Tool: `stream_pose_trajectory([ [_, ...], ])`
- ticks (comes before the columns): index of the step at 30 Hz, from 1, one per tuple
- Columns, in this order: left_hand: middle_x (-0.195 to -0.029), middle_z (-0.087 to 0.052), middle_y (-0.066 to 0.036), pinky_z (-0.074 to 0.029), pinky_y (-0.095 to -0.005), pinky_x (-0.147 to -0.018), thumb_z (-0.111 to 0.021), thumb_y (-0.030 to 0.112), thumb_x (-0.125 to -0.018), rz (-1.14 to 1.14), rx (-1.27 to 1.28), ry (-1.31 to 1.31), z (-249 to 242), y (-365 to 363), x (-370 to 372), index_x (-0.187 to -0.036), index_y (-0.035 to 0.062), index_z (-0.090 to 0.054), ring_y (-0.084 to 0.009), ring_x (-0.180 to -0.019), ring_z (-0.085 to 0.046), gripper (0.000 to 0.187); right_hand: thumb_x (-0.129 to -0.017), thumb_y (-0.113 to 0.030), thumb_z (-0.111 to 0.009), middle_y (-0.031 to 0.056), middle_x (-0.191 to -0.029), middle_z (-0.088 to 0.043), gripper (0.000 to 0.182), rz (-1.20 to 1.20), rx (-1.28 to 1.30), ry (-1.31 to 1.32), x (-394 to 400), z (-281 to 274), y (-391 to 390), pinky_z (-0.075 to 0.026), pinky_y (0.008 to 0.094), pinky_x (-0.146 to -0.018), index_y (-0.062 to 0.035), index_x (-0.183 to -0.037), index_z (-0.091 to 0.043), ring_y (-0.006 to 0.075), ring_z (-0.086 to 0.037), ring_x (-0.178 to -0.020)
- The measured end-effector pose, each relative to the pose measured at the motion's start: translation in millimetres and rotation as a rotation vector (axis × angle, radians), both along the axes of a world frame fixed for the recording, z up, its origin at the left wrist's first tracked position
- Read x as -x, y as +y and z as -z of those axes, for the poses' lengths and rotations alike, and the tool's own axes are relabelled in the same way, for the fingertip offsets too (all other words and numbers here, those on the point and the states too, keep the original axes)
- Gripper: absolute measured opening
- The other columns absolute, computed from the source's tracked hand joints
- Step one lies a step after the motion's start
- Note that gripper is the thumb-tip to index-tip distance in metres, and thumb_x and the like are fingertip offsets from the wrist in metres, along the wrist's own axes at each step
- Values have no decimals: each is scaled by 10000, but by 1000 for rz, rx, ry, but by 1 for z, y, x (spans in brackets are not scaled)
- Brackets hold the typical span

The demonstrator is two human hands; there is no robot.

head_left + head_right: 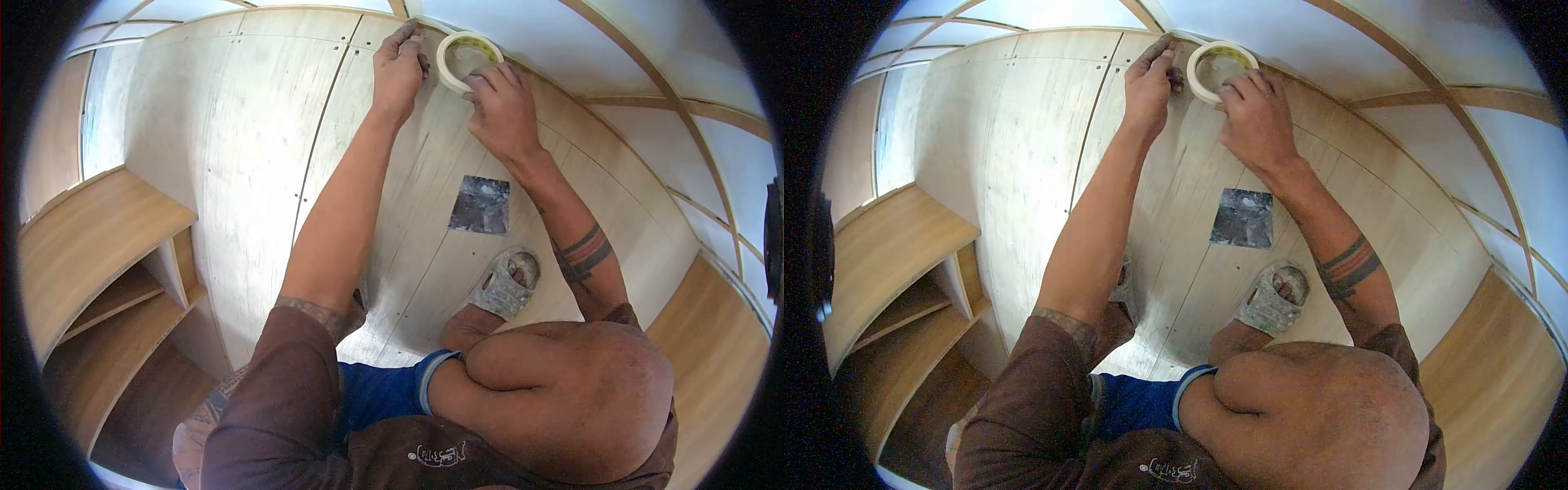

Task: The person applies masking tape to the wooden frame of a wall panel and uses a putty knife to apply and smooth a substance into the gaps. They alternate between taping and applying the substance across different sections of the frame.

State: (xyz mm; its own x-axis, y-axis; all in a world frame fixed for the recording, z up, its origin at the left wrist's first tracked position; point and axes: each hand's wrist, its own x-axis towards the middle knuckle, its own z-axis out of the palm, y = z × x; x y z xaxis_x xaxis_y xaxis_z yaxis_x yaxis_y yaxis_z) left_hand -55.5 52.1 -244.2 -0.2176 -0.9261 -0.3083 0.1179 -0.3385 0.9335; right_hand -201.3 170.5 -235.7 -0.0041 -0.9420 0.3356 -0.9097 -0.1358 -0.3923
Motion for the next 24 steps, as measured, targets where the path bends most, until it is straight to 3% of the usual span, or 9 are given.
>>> stream_pose_trajectory([
  [4, -1071, -694, -29, -468, -258, -629, -555, 112, -1037, 24, -42, 88, -7, -2, -1, -1384, -20, -593, -91, -707, -552, 373, -721, -44, -695, 121, -1090, -676, 346, -10, 23, -11, 0, 0, -1, -453, 470, -988, -23, -1064, -732, 312, -602, -1131],
  [6, -898, -650, -28, -460, -266, -598, -576, 114, -1013, -8, -79, 117, -8, -4, 2, -1418, -37, -554, -101, -673, -552, 433, -719, -42, -695, 120, -1091, -676, 349, -9, 23, -10, 0, 0, 1, -455, 469, -983, -21, -1065, -732, 312, -603, -1122],
  [7, -898, -650, -28, -460, -266, -598, -576, 114, -1013, -8, -81, 118, -8, -5, 4, -1418, -37, -554, -101, -673, -552, 433, -718, -42, -696, 119, -1091, -676, 349, -7, 22, -5, 0, 0, 1, -455, 468, -982, -21, -1065, -732, 312, -602, -1117],
  [12, -1099, -600, -63, -418, -322, -732, -483, -5, -976, -53, -283, 608, 1, -17, 4, -1470, -29, -450, -146, -823, -532, 495, -734, 3, -712, 114, -1083, -683, 304, 2, 75, -8, -1, -4, 0, -453, 458, -946, -12, -1037, -719, 313, -606, -1072],
  [13, -1099, -600, -63, -418, -322, -732, -483, -5, -976, -53, -281, 608, 3, -20, 5, -1470, -29, -450, -146, -823, -532, 495, -722, -20, -704, 115, -1089, -679, 328, 3, 48, -6, 0, -3, 0, -453, 467, -964, -17, -1049, -724, 311, -600, -1099],
  [15, -1122, -554, -75, -467, -370, -944, -429, -14, -985, -16, -311, 681, 7, -23, 5, -1504, -44, -378, -215, -946, -531, 522, -709, -42, -696, 115, -1094, -675, 353, 1, 22, -7, 0, 0, 1, -454, 475, -981, -23, -1060, -729, 309, -593, -1125],
  [22, -1171, -591, -101, -471, -361, -891, -446, -24, -979, 33, -310, 571, -1, -6, -14, -1448, -42, -486, -202, -941, -534, 471, -722, -40, -689, 118, -1103, -674, 319, -4, 7, -40, 1, 3, 1, -453, 472, -972, -27, -1039, -724, 311, -592, -1127],
  [24, -1195, -609, -116, -482, -335, -842, -465, -1, -997, 6, -196, 270, -8, 5, -12, -1402, -31, -544, -197, -904, -547, 414, -727, -39, -688, 117, -1105, -674, 316, -10, 37, -40, 2, 2, 2, -454, 472, -968, -30, -1041, -725, 311, -593, -1127],
])
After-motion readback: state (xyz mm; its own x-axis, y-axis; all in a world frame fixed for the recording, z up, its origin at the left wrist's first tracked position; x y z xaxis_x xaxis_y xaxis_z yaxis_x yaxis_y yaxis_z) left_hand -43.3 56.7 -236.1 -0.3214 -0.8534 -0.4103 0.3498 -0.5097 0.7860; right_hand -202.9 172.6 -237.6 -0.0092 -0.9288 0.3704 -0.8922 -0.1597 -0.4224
